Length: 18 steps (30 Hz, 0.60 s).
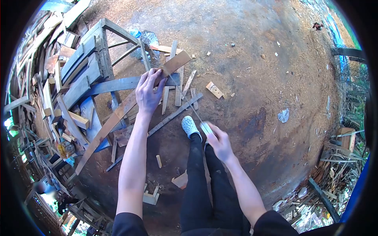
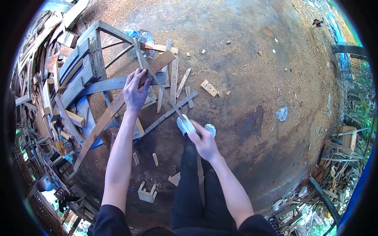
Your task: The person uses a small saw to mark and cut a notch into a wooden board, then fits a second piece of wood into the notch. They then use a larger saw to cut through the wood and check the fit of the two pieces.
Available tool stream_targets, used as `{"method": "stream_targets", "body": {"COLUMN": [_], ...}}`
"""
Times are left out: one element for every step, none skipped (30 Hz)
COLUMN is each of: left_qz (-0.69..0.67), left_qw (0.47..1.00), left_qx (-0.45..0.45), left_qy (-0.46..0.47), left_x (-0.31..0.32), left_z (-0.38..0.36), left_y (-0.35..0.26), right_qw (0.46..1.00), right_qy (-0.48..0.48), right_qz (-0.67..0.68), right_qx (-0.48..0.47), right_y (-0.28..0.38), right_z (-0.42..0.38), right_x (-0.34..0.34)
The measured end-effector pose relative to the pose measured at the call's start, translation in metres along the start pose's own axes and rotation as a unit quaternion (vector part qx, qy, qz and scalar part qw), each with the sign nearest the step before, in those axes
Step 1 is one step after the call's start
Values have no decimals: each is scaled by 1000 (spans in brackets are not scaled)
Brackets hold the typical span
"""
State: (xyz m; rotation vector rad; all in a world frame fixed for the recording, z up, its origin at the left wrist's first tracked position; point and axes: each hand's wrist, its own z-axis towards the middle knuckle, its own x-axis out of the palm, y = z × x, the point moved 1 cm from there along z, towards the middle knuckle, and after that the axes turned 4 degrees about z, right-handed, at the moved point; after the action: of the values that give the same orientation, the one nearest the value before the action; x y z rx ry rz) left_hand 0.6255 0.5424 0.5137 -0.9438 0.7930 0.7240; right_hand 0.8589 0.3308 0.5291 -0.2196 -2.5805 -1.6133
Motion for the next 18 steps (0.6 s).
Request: {"method": "stream_targets", "body": {"left_qz": [-2,-2,-2,-3,-4,-7,-8,-10,-10,-9,-7,-6,0,7,9,7,20,33], "left_qw": [1000,1000,1000,1000,1000,1000,1000,1000,1000,1000,1000,1000,1000,1000,999,999,999,999], "left_qx": [-1,-3,-6,-2,2,3,1,-1,2,3,5,10,16,22,20,21,22,25], "left_qy": [1,3,4,-2,-6,-5,-5,-5,-8,-11,-12,-15,-18,-21,-30,-28,-29,-29], "left_x": [0,0,1,2,2,3,2,2,1,2,2,3,4,5,6,7,6,7], "left_z": [1,1,-1,0,-1,-2,0,0,0,0,0,1,0,0,0,-1,-2,-1], "left_y": [-1,-1,-1,1,1,0,0,-1,-1,0,1,2,3,3,1,0,1,1], "right_qw": [1000,999,999,998,998,998,997,994,995,991,993,995,995,996,996,996,997,997], "right_qy": [8,17,19,20,20,17,20,22,5,-11,-7,-4,-3,1,3,0,3,3], "right_qz": [-19,-39,-39,-44,-48,-48,-61,-73,-99,-124,-110,-94,-92,-89,-86,-86,-79,-70], "right_qx": [10,22,25,27,30,31,53,76,18,-39,-32,-27,-30,-11,11,12,14,15], "right_y": [-6,-9,-3,12,24,33,41,45,40,33,33,37,43,48,48,46,45,43], "right_z": [-31,-52,-62,-69,-73,-71,-57,-42,-23,1,28,55,74,89,92,87,81,76], "right_x": [-19,-35,-43,-47,-47,-43,-36,-27,-14,2,17,28,37,43,44,42,40,39]}}
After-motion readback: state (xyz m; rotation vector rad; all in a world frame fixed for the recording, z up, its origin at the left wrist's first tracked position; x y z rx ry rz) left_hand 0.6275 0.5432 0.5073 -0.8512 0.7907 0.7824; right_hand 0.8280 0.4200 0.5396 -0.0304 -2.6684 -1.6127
